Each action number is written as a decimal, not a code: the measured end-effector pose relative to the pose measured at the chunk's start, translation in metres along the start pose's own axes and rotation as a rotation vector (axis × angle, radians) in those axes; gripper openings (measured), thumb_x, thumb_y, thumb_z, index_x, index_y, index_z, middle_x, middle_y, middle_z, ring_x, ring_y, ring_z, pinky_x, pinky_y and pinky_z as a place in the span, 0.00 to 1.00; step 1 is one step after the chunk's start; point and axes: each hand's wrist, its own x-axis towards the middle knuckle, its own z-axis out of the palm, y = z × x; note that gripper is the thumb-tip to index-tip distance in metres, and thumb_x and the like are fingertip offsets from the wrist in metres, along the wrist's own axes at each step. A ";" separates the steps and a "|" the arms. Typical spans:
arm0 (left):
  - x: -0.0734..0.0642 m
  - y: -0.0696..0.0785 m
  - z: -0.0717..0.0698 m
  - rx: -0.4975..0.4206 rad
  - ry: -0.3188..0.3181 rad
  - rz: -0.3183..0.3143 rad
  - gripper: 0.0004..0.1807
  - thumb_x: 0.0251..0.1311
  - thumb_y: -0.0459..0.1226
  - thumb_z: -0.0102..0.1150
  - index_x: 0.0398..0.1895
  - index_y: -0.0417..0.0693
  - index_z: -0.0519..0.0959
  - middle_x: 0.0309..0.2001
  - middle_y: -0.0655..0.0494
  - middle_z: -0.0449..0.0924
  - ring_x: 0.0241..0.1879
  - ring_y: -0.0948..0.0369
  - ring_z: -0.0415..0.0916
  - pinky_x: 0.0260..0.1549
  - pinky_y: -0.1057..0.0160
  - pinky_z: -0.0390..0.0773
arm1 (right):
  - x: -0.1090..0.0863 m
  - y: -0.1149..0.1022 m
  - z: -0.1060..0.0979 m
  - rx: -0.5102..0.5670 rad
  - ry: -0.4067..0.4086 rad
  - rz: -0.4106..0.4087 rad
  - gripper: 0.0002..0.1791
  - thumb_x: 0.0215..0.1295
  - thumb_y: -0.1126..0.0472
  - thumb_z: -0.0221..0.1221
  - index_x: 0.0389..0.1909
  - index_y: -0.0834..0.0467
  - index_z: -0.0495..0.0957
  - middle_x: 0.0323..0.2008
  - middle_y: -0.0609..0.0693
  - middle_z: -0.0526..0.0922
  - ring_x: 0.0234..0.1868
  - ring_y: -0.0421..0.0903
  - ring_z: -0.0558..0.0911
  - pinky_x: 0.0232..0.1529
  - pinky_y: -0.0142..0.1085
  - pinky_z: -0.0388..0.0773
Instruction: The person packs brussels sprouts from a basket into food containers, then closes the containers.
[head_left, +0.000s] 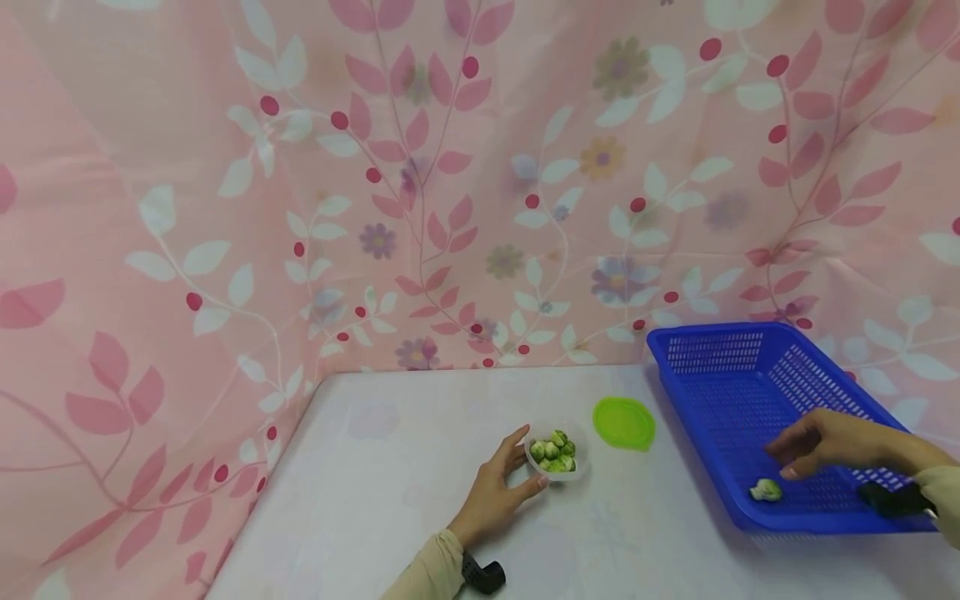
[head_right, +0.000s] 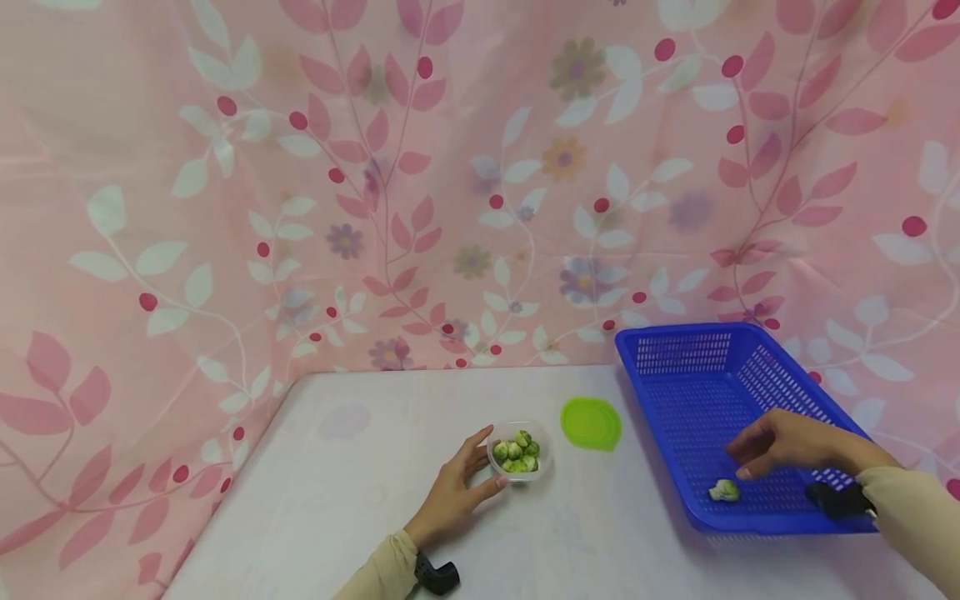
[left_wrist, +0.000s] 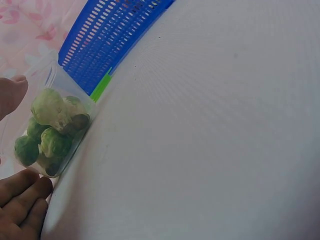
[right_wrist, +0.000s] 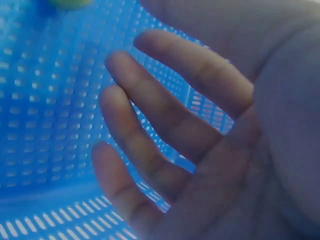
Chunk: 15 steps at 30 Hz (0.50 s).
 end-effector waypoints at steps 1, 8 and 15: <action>0.000 0.000 0.000 -0.001 0.001 -0.001 0.46 0.70 0.51 0.69 0.85 0.59 0.57 0.74 0.44 0.75 0.71 0.50 0.77 0.72 0.45 0.75 | 0.001 0.000 -0.001 0.022 -0.019 0.019 0.21 0.70 0.68 0.66 0.56 0.81 0.79 0.52 0.55 0.91 0.47 0.30 0.87 0.43 0.26 0.86; -0.001 0.000 -0.002 -0.010 0.002 -0.019 0.46 0.70 0.50 0.69 0.86 0.58 0.56 0.73 0.44 0.75 0.71 0.50 0.77 0.73 0.46 0.74 | 0.015 -0.009 0.003 0.065 -0.094 0.074 0.26 0.66 0.68 0.70 0.56 0.83 0.76 0.49 0.72 0.87 0.45 0.34 0.87 0.43 0.28 0.86; 0.000 0.000 -0.001 -0.013 -0.003 -0.016 0.46 0.70 0.50 0.69 0.86 0.56 0.56 0.73 0.45 0.76 0.70 0.50 0.77 0.73 0.45 0.74 | 0.027 -0.016 0.017 0.037 -0.056 0.148 0.24 0.60 0.68 0.74 0.53 0.78 0.80 0.44 0.60 0.87 0.41 0.36 0.83 0.40 0.29 0.84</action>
